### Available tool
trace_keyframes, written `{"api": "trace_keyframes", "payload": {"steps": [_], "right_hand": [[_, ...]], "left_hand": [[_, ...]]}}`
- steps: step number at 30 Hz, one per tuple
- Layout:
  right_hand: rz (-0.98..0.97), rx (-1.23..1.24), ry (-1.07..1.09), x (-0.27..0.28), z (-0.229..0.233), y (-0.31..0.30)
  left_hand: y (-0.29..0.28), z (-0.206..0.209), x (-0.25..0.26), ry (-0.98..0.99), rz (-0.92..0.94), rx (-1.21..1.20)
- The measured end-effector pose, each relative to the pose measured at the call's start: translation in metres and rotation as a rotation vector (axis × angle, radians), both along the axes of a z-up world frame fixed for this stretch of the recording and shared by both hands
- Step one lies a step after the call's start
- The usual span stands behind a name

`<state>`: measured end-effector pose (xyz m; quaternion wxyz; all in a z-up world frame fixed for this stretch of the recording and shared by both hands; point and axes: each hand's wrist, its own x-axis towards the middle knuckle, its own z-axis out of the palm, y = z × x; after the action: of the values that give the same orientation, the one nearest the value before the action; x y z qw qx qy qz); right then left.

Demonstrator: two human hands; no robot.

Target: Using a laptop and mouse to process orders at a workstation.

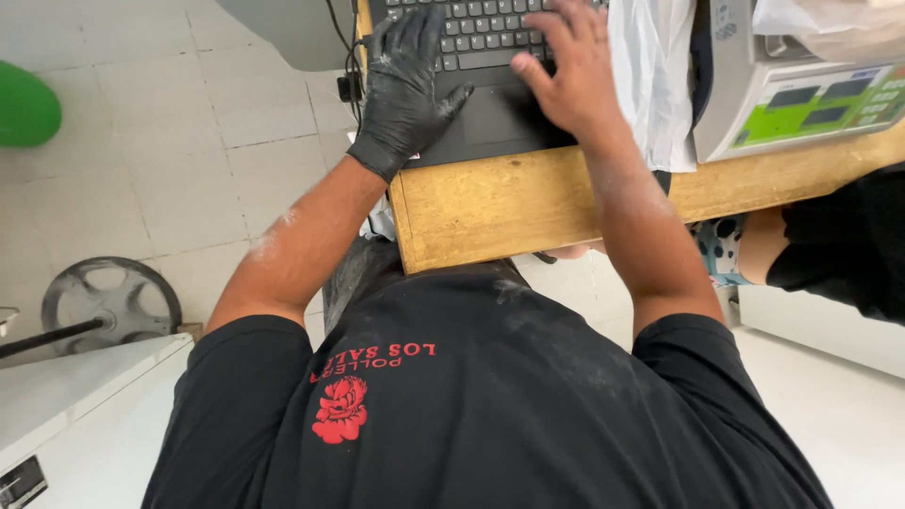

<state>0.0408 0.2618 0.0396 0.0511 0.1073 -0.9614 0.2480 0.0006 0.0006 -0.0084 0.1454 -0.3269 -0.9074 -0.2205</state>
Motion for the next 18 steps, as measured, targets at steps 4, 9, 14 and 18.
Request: {"api": "trace_keyframes", "payload": {"steps": [4,9,14,18], "right_hand": [[-0.013,0.08,0.134,-0.009,-0.01,0.01],[-0.001,0.108,0.15,-0.014,-0.01,0.007],[0.006,0.096,0.139,-0.009,-0.004,0.002],[0.051,0.135,0.196,-0.008,-0.014,0.011]], "left_hand": [[0.003,0.0,0.001,-0.092,0.071,-0.188],[0.002,-0.007,-0.004,-0.116,0.042,-0.155],[0.002,-0.012,-0.008,-0.078,0.003,-0.166],[0.003,-0.011,-0.008,-0.074,-0.037,-0.144]]}}
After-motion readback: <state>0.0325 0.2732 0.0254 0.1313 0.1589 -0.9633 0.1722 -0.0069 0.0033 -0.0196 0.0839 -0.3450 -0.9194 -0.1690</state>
